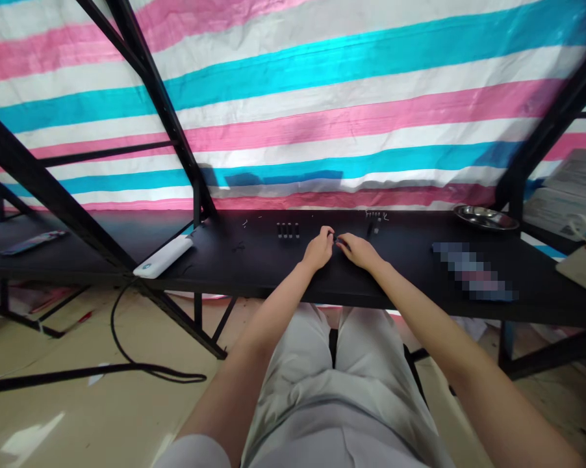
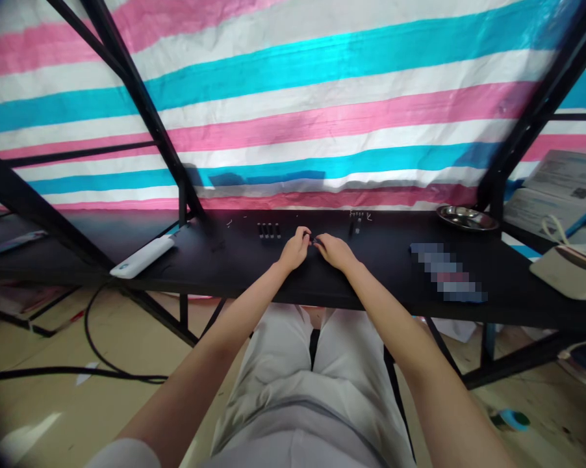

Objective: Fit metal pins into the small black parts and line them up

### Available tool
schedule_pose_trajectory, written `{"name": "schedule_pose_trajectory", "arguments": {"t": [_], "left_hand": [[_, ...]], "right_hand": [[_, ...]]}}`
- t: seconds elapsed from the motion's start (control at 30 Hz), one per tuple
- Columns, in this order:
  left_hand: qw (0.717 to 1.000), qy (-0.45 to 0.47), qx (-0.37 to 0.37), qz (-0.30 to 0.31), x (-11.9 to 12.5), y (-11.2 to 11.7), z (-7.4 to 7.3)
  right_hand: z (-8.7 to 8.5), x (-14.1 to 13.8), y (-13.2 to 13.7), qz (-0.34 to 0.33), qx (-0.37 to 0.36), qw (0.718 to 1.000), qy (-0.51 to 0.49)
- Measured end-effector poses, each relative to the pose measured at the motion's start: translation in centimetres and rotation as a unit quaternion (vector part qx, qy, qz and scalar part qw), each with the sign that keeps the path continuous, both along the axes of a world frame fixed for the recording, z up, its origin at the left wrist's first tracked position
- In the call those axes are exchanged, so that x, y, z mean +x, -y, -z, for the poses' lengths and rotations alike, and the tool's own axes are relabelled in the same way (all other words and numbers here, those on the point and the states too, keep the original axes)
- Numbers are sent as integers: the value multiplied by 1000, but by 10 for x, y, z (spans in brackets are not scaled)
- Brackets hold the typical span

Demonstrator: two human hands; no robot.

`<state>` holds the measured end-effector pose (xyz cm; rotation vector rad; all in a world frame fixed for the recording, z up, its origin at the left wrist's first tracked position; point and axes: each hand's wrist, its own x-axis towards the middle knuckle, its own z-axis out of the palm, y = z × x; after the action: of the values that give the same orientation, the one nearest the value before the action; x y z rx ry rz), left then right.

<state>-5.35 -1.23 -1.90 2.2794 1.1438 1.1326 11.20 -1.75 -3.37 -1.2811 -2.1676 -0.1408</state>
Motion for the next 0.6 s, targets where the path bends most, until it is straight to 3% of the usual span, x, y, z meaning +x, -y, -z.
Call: {"name": "schedule_pose_trajectory", "arguments": {"t": [0.2, 0.6], "left_hand": [[1000, 0, -3, 23, 0, 0, 0], [999, -24, 22, -12, -1, -6, 3]], "right_hand": [[-2, 0, 3, -4, 12, 1000, 9], [-2, 7, 1, 99, 30, 994, 20]]}}
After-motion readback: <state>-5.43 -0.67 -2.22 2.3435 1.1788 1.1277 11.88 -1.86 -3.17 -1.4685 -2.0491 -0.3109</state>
